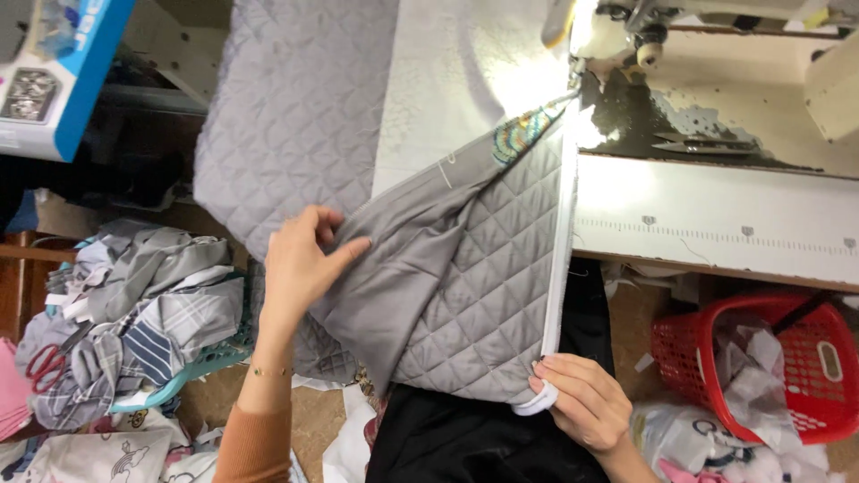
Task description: Sewing a white fabric strip onto the edge of a quilted fabric panel using an industrial sewing machine
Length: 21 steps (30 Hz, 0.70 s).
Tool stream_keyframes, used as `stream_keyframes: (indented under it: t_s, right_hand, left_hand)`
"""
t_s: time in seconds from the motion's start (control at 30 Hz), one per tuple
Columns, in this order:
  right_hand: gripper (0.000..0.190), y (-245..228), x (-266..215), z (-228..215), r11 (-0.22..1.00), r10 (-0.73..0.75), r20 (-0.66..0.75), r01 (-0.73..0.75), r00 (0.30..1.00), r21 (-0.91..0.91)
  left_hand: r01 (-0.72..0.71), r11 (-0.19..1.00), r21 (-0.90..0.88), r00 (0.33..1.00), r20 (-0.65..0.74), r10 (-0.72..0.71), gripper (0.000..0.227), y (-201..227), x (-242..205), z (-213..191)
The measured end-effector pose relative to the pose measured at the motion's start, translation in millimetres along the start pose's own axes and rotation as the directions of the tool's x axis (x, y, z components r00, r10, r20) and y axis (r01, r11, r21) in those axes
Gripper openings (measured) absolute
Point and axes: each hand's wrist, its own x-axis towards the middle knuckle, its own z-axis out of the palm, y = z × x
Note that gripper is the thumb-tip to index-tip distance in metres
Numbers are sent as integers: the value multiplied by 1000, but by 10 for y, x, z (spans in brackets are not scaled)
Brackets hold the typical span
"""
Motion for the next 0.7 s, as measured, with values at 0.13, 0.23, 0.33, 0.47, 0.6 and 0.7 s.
stream_keyframes:
  t_s: [0.13,0.23,0.33,0.47,0.6,0.7]
  right_hand:
    - [9,13,-24,32,1000,-2,-12,2,1000,-8]
    - [10,28,-25,10,1000,0,14,0,1000,-2]
    - [10,11,43,13,1000,13,9,-14,1000,17]
    - [19,4,-233,38,956,245,-20,-238,969,172]
    - [36,40,-420,91,880,399,-62,-364,915,305]
    - [20,85,-338,28,970,224,-55,-217,973,106]
  left_hand:
    - [159,983,92,964,202,-175,45,-377,-189,33]
    - [194,972,-131,939,310,-145,40,-417,-281,-170]
    - [232,903,-361,949,289,-128,31,32,-436,-546]
    - [-468,875,-124,884,-53,465,15,837,-883,-779]
    - [-891,438,-122,454,-180,873,10,1445,-1070,-203]
    - [-897,437,-62,442,-97,892,22,1543,-1179,350]
